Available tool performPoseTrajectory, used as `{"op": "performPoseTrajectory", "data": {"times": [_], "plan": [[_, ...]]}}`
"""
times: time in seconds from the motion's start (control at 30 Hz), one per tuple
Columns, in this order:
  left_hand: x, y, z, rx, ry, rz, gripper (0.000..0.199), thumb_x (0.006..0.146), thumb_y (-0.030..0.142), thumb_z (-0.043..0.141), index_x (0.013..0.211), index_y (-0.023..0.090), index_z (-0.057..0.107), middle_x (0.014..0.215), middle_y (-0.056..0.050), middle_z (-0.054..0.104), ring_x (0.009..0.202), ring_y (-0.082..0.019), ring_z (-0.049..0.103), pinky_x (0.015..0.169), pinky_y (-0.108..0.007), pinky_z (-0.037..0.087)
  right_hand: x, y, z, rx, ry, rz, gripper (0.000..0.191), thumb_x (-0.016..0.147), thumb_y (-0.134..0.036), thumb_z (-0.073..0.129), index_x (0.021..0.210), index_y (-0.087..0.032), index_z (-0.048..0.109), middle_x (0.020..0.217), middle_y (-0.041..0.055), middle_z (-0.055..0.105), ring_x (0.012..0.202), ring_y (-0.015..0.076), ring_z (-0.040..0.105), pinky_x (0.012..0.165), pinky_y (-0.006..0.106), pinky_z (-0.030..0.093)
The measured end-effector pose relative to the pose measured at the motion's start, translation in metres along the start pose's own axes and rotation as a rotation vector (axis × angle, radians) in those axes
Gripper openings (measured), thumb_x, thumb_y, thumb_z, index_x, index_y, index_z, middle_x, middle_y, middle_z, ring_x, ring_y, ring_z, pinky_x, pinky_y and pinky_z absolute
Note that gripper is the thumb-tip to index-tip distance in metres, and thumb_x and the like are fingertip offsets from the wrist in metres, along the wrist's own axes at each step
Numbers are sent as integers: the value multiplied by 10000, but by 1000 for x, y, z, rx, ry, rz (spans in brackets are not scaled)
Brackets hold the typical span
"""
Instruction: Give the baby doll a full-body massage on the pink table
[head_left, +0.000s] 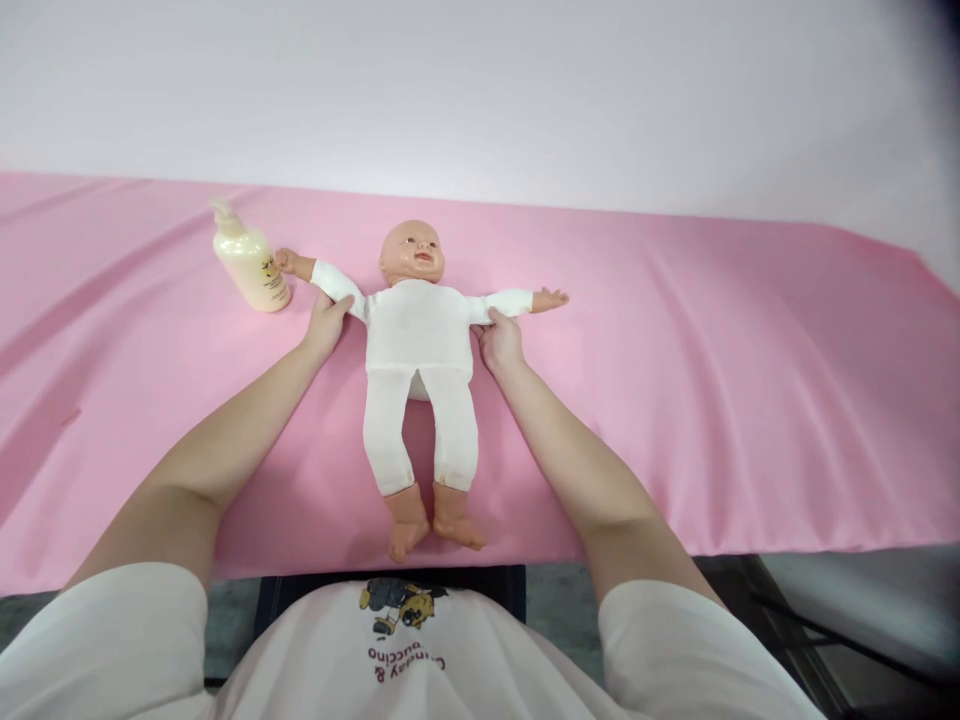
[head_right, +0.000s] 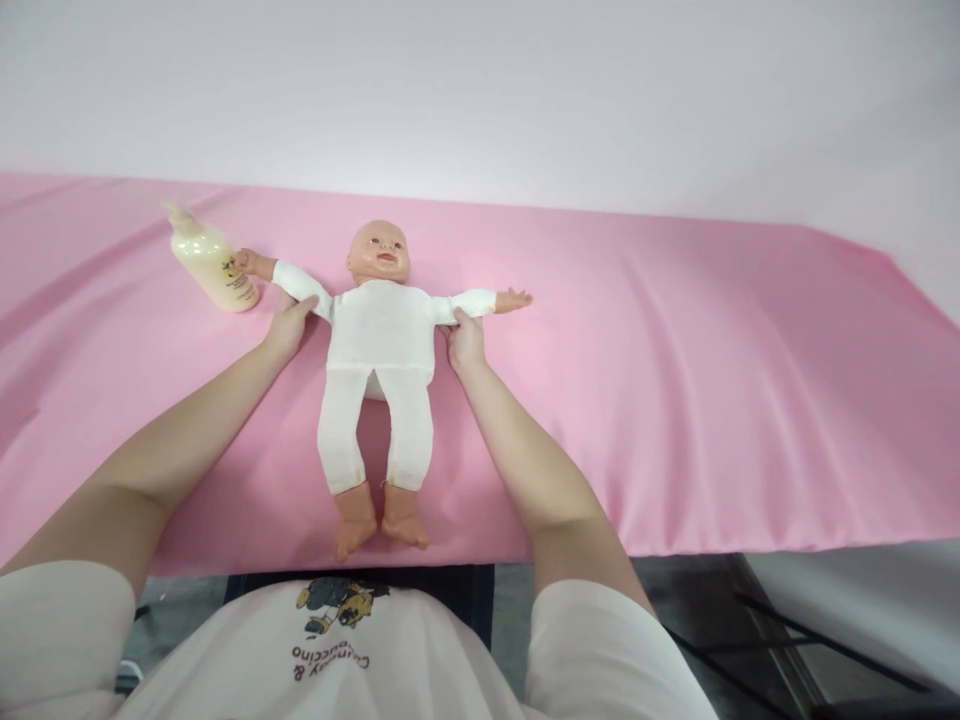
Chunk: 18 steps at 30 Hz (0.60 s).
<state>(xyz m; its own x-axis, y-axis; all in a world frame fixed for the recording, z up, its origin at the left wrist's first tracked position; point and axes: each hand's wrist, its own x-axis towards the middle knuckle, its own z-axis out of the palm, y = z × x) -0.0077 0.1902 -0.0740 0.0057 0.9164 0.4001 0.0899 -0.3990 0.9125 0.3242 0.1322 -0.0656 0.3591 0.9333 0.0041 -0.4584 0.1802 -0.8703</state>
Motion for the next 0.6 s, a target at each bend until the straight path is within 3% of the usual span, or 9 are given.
{"op": "performPoseTrajectory", "data": {"times": [0.07, 0.2, 0.27, 0.37, 0.47, 0.6], "plan": [[-5, 12, 4, 81, -26, 28, 575, 889, 461, 683, 1372, 185, 538, 1327, -155, 688, 1279, -327, 658, 1166, -552, 507, -5, 1, 1, -164, -89, -132, 276, 847, -295, 651, 1114, -261, 590, 1110, 27, 735, 1127, 238, 708, 1095, 507, 577], [-15, 39, 12, 265, -306, 288, 514, 984, 489, 585, 1397, 184, 585, 1441, -177, 645, 1413, -338, 575, 1258, -560, 407, -15, -1, 3, -511, -292, -405, 327, 824, -294, 686, 1150, -270, 686, 1288, 54, 713, 1327, 257, 603, 1298, 518, 365], [-18, 44, 14, 313, -378, 362, 526, 1007, 485, 558, 1451, 204, 566, 1510, -169, 603, 1459, -331, 534, 1279, -548, 378, -16, -2, 4, -548, -333, -441, 337, 825, -287, 685, 1161, -279, 702, 1328, 52, 703, 1358, 261, 583, 1315, 511, 339], [-15, 36, 11, 292, -294, 271, 573, 1002, 525, 581, 1472, 203, 523, 1488, -172, 609, 1423, -330, 562, 1252, -549, 414, -12, -1, 5, -399, -268, -304, 333, 816, -263, 685, 1149, -272, 680, 1297, 41, 722, 1325, 252, 623, 1275, 514, 410], [-8, 17, 6, 231, -136, 131, 608, 977, 610, 601, 1411, 195, 503, 1359, -166, 657, 1313, -316, 628, 1190, -547, 482, -4, 2, 4, -153, -125, -114, 305, 786, -213, 663, 1087, -252, 636, 1127, 23, 757, 1140, 237, 718, 1128, 501, 564], [-1, 1, 1, 195, -16, 42, 619, 975, 663, 574, 1354, 182, 488, 1334, -181, 647, 1289, -314, 635, 1168, -529, 504, 3, 4, 0, 19, -16, -11, 235, 806, -236, 641, 1037, -236, 601, 983, 22, 751, 1002, 235, 742, 973, 465, 649]]}}
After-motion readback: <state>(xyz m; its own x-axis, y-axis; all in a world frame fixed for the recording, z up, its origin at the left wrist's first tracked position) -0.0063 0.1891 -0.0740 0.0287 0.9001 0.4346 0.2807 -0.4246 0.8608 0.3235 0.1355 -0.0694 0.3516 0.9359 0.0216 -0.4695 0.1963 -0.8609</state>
